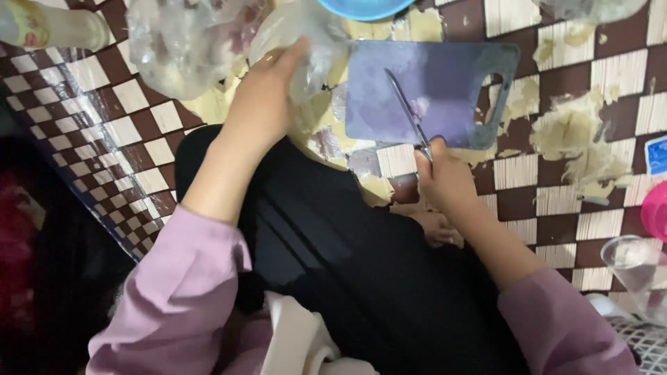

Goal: The person is slicing shallots into small pieces on a cutting board using a knife.

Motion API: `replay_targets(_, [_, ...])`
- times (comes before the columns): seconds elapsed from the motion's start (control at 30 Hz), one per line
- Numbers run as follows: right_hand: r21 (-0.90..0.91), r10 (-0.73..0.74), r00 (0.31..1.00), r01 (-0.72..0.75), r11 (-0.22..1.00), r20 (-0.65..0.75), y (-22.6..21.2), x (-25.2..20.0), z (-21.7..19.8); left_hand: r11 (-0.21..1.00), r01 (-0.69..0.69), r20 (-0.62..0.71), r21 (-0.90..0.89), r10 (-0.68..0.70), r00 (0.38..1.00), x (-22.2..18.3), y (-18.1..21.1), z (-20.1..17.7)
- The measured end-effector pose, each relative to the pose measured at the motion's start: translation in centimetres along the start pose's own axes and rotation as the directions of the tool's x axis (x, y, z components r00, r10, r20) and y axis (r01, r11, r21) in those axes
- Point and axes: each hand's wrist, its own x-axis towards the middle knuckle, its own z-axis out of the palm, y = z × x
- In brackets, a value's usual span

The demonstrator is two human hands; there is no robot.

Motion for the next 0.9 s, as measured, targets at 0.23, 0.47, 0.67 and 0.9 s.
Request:
replay_targets(0.23, [0.015, -0.034, 0.998, 0.035, 0.999, -0.047, 0.4, 0.2, 0.4, 0.986, -0.064, -0.232, -0.155, 0.026, 0.972, 4.8, -1.5, 2.0])
replay_targets(0.47, [0.016, -0.056, 0.997, 0.057, 0.998, -0.058, 0.4, 0.1, 0.3, 0.997, -0.079, -0.151, 0.008, 0.079, 0.985, 7.4, -7.9, 7.2])
replay_targets(0.67, [0.006, -0.074, 0.995, 0.075, 0.997, -0.067, 0.6, 0.3, 0.6, 0.945, -0.045, 0.040, 0.323, 0.033, 0.999, 8.0, -5.6, 9.2])
replay_targets(0.9, [-0.026, -0.126, 0.986, 0.124, 0.992, -0.105, 1.1, 0.4, 0.9, 0.921, 0.003, -0.061, 0.389, 0.023, 0.998, 8.3, -6.3, 11.1])
